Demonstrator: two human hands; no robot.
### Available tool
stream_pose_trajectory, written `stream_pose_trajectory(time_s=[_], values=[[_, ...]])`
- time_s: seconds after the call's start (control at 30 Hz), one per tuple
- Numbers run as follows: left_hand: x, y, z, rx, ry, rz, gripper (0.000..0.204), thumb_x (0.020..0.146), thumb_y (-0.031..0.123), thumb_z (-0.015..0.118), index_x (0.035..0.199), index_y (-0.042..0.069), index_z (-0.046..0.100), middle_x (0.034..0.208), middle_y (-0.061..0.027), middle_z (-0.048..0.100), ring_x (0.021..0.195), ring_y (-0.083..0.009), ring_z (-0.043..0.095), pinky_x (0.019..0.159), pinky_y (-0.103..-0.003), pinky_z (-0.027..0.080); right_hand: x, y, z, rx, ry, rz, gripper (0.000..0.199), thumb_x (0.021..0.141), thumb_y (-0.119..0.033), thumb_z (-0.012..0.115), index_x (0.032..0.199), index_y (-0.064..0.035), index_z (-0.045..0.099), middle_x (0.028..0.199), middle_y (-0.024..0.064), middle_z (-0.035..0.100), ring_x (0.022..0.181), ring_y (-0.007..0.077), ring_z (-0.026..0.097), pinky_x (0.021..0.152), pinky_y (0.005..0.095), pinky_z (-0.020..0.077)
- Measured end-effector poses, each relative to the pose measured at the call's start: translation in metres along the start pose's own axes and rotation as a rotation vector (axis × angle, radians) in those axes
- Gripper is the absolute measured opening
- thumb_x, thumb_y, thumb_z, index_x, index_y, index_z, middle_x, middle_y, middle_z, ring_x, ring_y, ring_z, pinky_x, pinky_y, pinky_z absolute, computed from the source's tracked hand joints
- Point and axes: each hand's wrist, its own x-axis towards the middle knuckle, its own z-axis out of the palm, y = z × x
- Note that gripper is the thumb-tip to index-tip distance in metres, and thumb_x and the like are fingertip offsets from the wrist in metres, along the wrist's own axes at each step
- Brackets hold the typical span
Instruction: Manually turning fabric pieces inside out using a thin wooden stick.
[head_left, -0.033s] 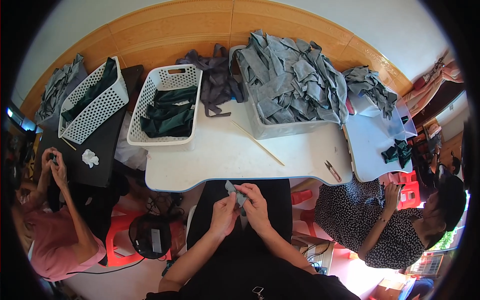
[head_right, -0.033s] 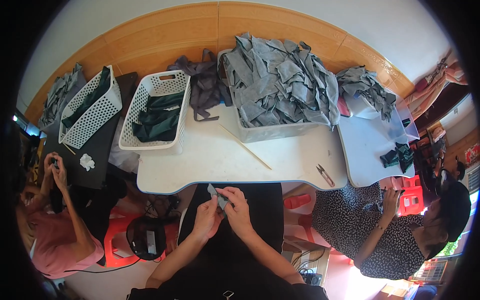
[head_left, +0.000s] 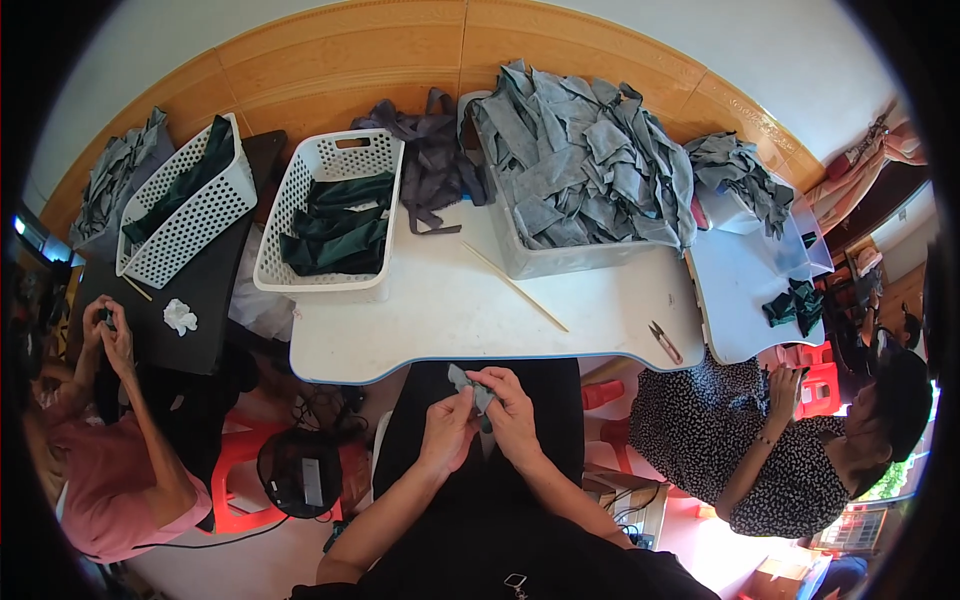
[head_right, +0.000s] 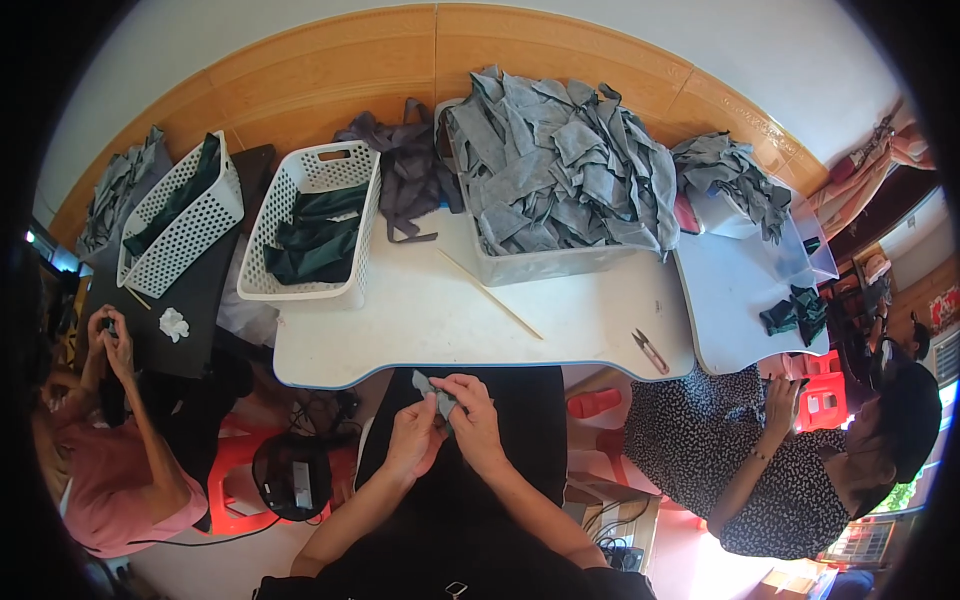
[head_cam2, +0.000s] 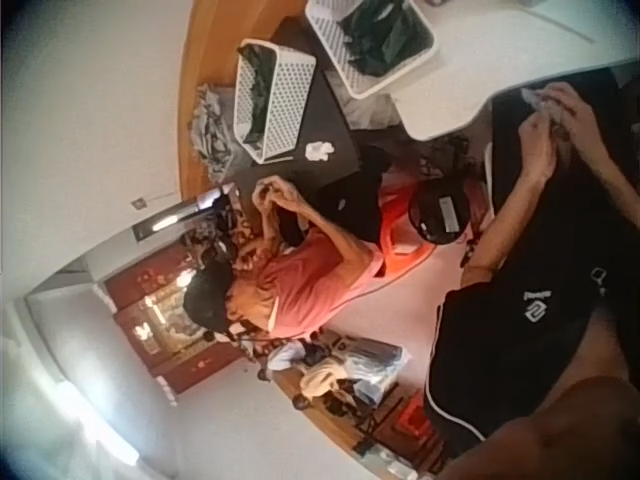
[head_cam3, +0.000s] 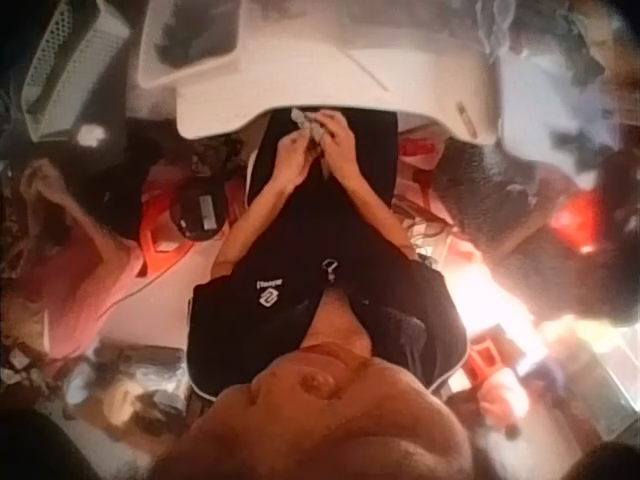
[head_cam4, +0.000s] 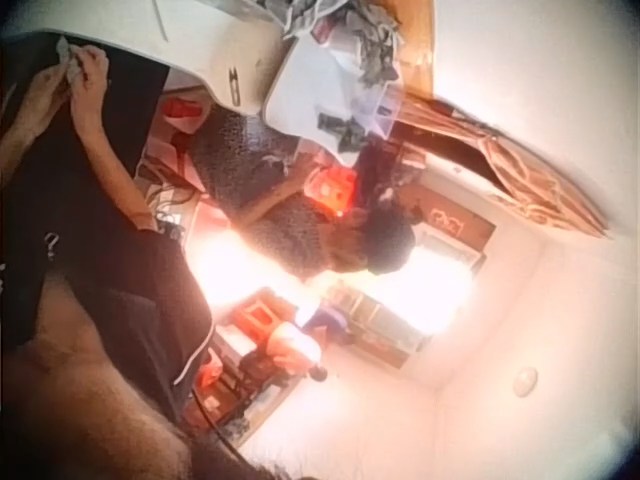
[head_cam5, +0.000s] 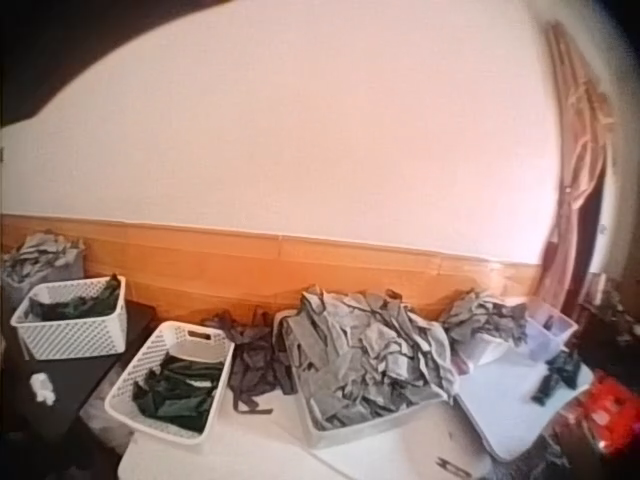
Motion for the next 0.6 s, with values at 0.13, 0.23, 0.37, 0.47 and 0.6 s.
stream_pose_trajectory(time_s=[0.13,0.23,0.37,0.47,0.6], values=[[-0.003,-0.001,0.002,0.07,-0.018,0.009,0.022,0.099,0.024,0.053,0.094,0.006,0.063,0.095,-0.0038,0.063,0.089,-0.012,0.061,0.08,-0.032,0.051,0.002,0.005,-0.002,0.196,-0.041,0.069,0.022,0.088,0.0,0.052,0.104,0.0001,0.066,0.109,0.0054,0.057,0.1,0.0144,0.055,0.087,0.0256,0.0434],[-0.005,-0.008,0.008,0.175,0.027,0.06,0.015,0.098,0.019,0.054,0.101,0.006,0.061,0.099,-0.0038,0.063,0.09,-0.0114,0.061,0.079,-0.03,0.051,0.006,0.014,0.0,0.422,0.049,0.239,0.02,0.088,0.002,0.052,0.102,0.0011,0.066,0.108,0.0041,0.058,0.098,0.0128,0.055,0.086,0.0247,0.0427],[-0.005,-0.014,0.009,0.162,0.084,0.131,0.013,0.098,0.018,0.055,0.106,0.008,0.059,0.101,-0.0026,0.063,0.09,-0.011,0.061,0.078,-0.029,0.051,0.009,0.024,0.005,0.284,0.108,0.127,0.016,0.087,0.0,0.056,0.1,0.0019,0.066,0.106,0.0033,0.059,0.096,0.0114,0.055,0.084,0.0242,0.0431],[0.0,-0.006,0.003,0.003,0.047,0.048,0.015,0.097,0.021,0.056,0.106,0.009,0.059,0.1,-0.0016,0.064,0.091,-0.0118,0.061,0.08,-0.031,0.049,0.006,0.026,0.008,0.194,0.115,0.092,0.016,0.087,-0.002,0.058,0.1,0.0011,0.066,0.104,0.0038,0.059,0.096,0.0112,0.055,0.082,0.0242,0.0437],[0.006,0.007,0.0,-0.184,-0.002,-0.018,0.013,0.095,0.022,0.06,0.099,0.01,0.062,0.099,-0.0027,0.066,0.091,-0.0124,0.062,0.081,-0.032,0.048,0.001,0.023,0.01,0.095,0.119,0.042,0.015,0.087,-0.003,0.059,0.099,-0.0004,0.066,0.103,0.0046,0.059,0.095,0.0124,0.056,0.081,0.0248,0.0439]])
